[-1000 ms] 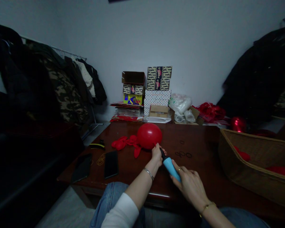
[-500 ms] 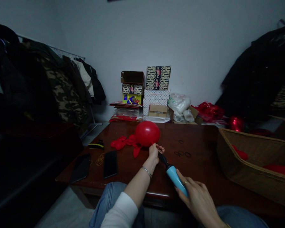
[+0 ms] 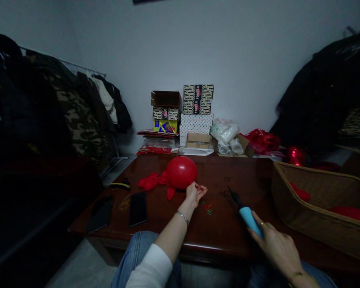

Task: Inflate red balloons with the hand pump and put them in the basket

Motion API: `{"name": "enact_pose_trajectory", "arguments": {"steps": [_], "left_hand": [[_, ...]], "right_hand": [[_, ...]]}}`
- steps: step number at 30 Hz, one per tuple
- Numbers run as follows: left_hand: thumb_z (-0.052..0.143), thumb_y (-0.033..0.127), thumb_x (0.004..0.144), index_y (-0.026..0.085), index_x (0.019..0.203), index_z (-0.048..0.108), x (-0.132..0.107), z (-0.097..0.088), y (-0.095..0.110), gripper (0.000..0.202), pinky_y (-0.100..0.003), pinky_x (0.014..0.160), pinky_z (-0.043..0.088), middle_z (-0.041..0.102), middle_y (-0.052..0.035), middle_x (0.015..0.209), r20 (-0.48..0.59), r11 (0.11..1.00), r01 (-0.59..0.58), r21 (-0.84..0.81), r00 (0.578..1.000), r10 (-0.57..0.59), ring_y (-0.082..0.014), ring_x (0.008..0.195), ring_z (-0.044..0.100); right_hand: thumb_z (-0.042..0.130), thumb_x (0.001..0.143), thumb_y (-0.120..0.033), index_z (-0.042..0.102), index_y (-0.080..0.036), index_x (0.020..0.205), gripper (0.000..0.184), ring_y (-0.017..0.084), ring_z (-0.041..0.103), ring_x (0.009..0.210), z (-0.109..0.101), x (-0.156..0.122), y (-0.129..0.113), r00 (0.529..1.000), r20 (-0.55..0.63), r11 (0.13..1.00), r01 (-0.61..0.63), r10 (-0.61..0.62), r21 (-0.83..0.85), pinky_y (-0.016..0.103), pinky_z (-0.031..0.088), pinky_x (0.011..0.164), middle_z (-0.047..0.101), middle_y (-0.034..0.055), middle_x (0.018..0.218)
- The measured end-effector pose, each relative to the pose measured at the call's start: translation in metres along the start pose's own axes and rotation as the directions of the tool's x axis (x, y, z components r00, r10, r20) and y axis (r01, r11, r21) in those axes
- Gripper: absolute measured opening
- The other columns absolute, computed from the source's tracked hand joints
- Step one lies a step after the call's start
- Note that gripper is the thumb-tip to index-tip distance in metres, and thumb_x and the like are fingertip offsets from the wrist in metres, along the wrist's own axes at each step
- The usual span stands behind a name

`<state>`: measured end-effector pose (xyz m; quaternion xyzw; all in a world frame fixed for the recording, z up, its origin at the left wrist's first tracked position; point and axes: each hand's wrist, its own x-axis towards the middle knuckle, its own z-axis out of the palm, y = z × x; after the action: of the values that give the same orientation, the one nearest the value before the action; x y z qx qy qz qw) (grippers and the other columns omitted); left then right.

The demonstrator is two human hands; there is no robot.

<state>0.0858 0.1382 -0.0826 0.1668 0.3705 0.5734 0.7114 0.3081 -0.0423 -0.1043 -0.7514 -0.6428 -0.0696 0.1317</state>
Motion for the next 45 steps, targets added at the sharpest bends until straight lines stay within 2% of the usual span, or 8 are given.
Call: {"name": "enact_pose_trajectory", "arguments": {"steps": [3, 9, 19, 22, 26, 32, 38, 45], "left_hand": [[0.041, 0.026, 0.086, 0.017, 0.067, 0.040, 0.001, -0.002, -0.002, 0.021, -0.030, 0.062, 0.053, 0.055, -0.0040, 0.055, 0.047, 0.999, 0.020, 0.028, 0.999, -0.021, -0.0150, 0.056, 0.062], [0.038, 0.024, 0.086, 0.017, 0.067, 0.039, 0.001, -0.001, -0.005, 0.020, -0.029, 0.062, 0.053, 0.055, -0.0033, 0.053, 0.070, 0.996, 0.024, 0.090, 0.997, -0.030, -0.0140, 0.054, 0.061], [0.041, 0.031, 0.087, 0.017, 0.070, 0.041, -0.004, 0.000, -0.003, 0.021, -0.030, 0.063, 0.052, 0.055, -0.0025, 0.053, 0.100, 0.988, 0.018, 0.155, 0.994, -0.034, -0.0136, 0.053, 0.060], [0.040, 0.031, 0.087, 0.017, 0.071, 0.040, -0.006, -0.001, -0.002, 0.021, -0.031, 0.064, 0.052, 0.055, -0.0018, 0.053, 0.111, 0.983, 0.011, 0.183, 0.993, -0.032, -0.0139, 0.054, 0.061], [0.042, 0.033, 0.086, 0.017, 0.071, 0.041, -0.007, -0.002, -0.002, 0.022, -0.031, 0.064, 0.052, 0.055, -0.0014, 0.053, 0.141, 0.974, 0.002, 0.226, 0.989, -0.035, -0.0145, 0.054, 0.062], [0.043, 0.035, 0.084, 0.017, 0.071, 0.041, -0.014, 0.001, 0.002, 0.023, -0.031, 0.064, 0.052, 0.057, -0.0019, 0.054, 0.212, 0.945, -0.036, 0.324, 0.977, -0.036, -0.0150, 0.054, 0.063], [0.047, 0.047, 0.081, 0.017, 0.071, 0.042, -0.028, -0.001, 0.019, 0.032, -0.029, 0.058, 0.051, 0.057, -0.0011, 0.052, 0.294, 0.848, -0.080, 0.523, 0.951, -0.092, -0.0144, 0.052, 0.061], [0.045, 0.054, 0.077, 0.017, 0.063, 0.042, -0.058, -0.003, 0.053, 0.040, -0.026, 0.046, 0.046, 0.053, 0.0008, 0.044, 0.412, 0.561, -0.185, 0.807, 0.856, -0.312, -0.0149, 0.043, 0.057]], "right_hand": [[0.028, 0.086, -0.049, 0.039, -0.020, 0.134, 0.057, 0.027, 0.066, 0.072, 0.009, 0.024, 0.011, 0.991, 0.053, 0.991, -0.120, 0.123, -0.059, 0.042, 0.044, 0.065, 0.066, 0.0106, 0.096], [0.026, 0.087, -0.048, 0.042, -0.020, 0.132, 0.056, 0.028, 0.065, 0.072, 0.017, 0.055, 0.017, 0.972, 0.090, 0.973, -0.208, 0.217, -0.100, 0.044, 0.041, 0.066, 0.065, 0.0139, 0.093], [0.025, 0.087, -0.048, 0.035, -0.023, 0.135, 0.056, 0.028, 0.063, 0.082, 0.035, 0.062, 0.022, 0.934, 0.184, 0.948, -0.281, 0.306, -0.148, 0.045, 0.038, 0.074, 0.062, 0.0130, 0.099], [0.027, 0.085, -0.054, 0.034, -0.023, 0.136, 0.061, 0.029, 0.062, 0.087, 0.037, 0.063, 0.021, 0.939, 0.126, 0.939, -0.297, 0.320, -0.172, 0.049, 0.036, 0.079, 0.059, 0.0155, 0.112], [0.031, 0.084, -0.053, 0.035, -0.019, 0.135, 0.062, 0.032, 0.049, 0.113, 0.030, 0.063, 0.008, 0.980, -0.099, 0.963, -0.187, 0.170, -0.194, 0.052, 0.029, 0.092, 0.047, 0.0158, 0.132], [0.036, 0.085, -0.042, 0.035, -0.016, 0.135, 0.056, 0.027, 0.034, 0.128, 0.009, 0.072, -0.029, 0.970, -0.233, 0.995, 0.045, -0.065, -0.093, 0.047, 0.027, 0.100, 0.042, 0.0144, 0.137], [0.044, 0.083, -0.039, 0.029, -0.018, 0.138, 0.061, 0.027, 0.020, 0.135, -0.008, 0.091, -0.069, 0.908, -0.331, 0.964, 0.266, -0.258, -0.021, 0.048, 0.025, 0.102, 0.031, 0.0132, 0.144], [0.060, 0.072, -0.045, 0.024, -0.025, 0.140, 0.079, 0.029, 0.005, 0.137, -0.038, 0.104, -0.118, 0.769, -0.355, 0.827, 0.561, -0.532, -0.026, 0.054, 0.012, 0.106, 0.017, 0.0094, 0.150]]}}
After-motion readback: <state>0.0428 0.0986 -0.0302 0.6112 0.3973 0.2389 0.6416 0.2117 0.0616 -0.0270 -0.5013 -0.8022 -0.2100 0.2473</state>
